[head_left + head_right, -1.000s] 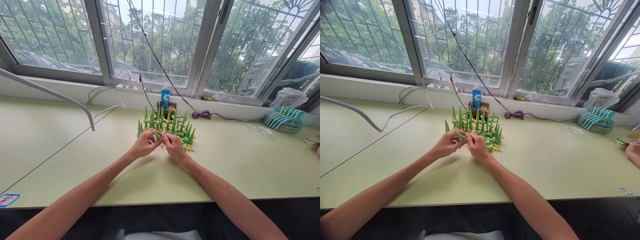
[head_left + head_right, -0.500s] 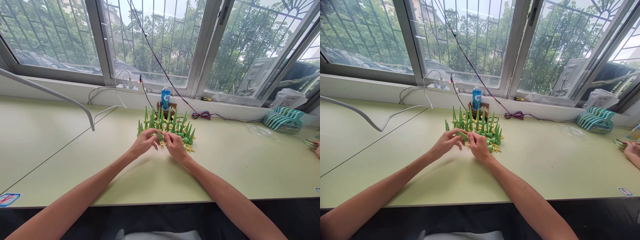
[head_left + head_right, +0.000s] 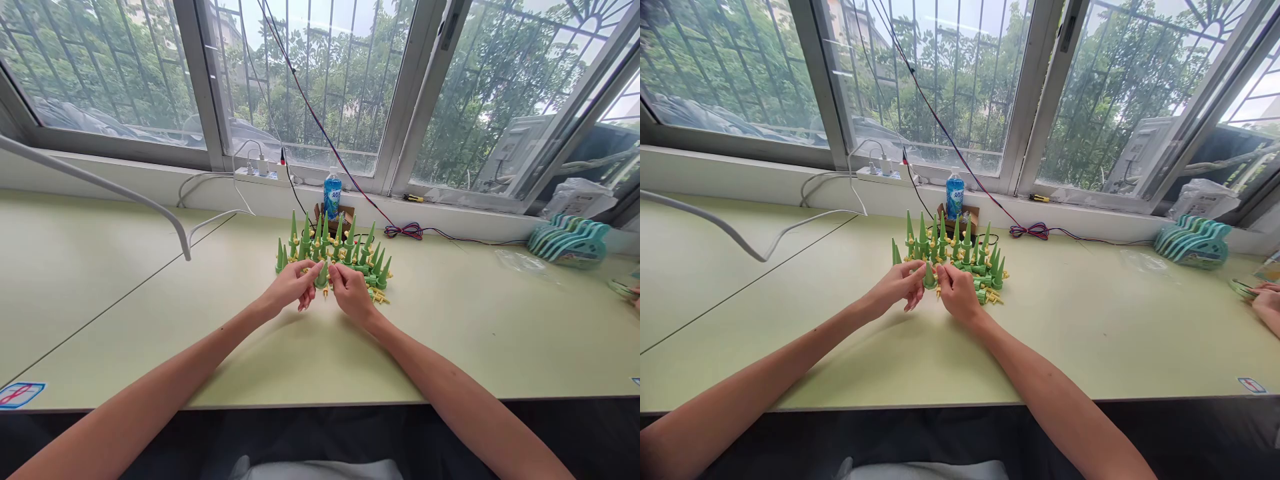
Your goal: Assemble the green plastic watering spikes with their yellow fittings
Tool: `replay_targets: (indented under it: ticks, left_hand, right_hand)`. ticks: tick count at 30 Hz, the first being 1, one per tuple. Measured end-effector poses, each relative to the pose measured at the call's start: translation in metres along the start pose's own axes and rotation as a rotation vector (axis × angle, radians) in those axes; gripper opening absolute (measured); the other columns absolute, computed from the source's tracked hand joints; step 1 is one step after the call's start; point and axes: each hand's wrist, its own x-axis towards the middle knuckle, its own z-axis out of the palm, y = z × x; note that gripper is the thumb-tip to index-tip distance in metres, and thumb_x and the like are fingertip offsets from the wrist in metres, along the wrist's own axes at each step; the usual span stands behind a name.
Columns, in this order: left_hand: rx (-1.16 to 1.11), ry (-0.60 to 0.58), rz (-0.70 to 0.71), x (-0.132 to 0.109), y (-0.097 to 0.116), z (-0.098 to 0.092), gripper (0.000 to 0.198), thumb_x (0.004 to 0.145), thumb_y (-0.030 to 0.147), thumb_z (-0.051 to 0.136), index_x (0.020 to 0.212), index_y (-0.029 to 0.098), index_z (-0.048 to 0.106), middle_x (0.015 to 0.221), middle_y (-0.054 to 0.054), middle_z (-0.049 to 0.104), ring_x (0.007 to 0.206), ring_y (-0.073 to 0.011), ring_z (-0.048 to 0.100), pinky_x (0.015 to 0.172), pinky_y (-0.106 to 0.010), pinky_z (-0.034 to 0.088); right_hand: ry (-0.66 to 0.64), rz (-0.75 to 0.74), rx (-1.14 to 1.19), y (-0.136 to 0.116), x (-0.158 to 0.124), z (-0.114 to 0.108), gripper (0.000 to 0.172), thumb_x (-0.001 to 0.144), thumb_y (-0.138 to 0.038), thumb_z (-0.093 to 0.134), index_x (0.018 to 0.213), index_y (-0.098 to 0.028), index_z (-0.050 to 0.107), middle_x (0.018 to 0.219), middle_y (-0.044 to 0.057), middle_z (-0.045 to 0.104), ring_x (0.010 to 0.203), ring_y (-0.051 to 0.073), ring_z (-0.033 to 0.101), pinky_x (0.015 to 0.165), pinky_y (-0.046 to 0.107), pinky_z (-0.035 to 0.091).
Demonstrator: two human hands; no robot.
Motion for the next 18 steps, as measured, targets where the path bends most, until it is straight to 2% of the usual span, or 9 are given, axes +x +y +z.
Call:
replay_targets:
  ticks: [3,8,18]
  left_hand:
    - [-0.066,-0.029,-0.026,0.001,0.0,0.001,0.047,0.08,0.061,0.061,0.093,0.017,0.054,0.054,-0.001,0.06,0.041,-0.0122,0.054,0.039,-0.023,0.045]
    - [-0.064,0.005,0.004,0.001,0.001,0.003,0.044,0.079,0.057,0.065,0.093,0.016,0.056,0.058,-0.001,0.061,0.047,-0.0132,0.058,0.044,-0.026,0.05]
    - [0.046,0.066,0.287,0.005,-0.011,0.003,0.039,0.081,0.05,0.065,0.101,0.018,0.056,0.059,0.003,0.058,0.05,-0.0134,0.059,0.045,-0.026,0.052]
  right_hand:
    - [-0.001,0.0,-0.006,0.0,0.0,-0.001,0.041,0.097,-0.043,0.039,0.063,-0.02,0.035,0.054,-0.005,0.036,0.049,0.009,0.03,0.049,0.025,0.024]
    - [-0.016,0.011,-0.012,0.001,0.001,-0.002,0.042,0.097,-0.043,0.038,0.062,-0.02,0.036,0.054,-0.004,0.038,0.049,0.01,0.031,0.05,0.026,0.025]
    - [-0.013,0.107,0.033,0.003,0.001,0.0,0.046,0.096,-0.046,0.038,0.058,-0.02,0.037,0.049,-0.003,0.039,0.046,0.01,0.034,0.049,0.026,0.027]
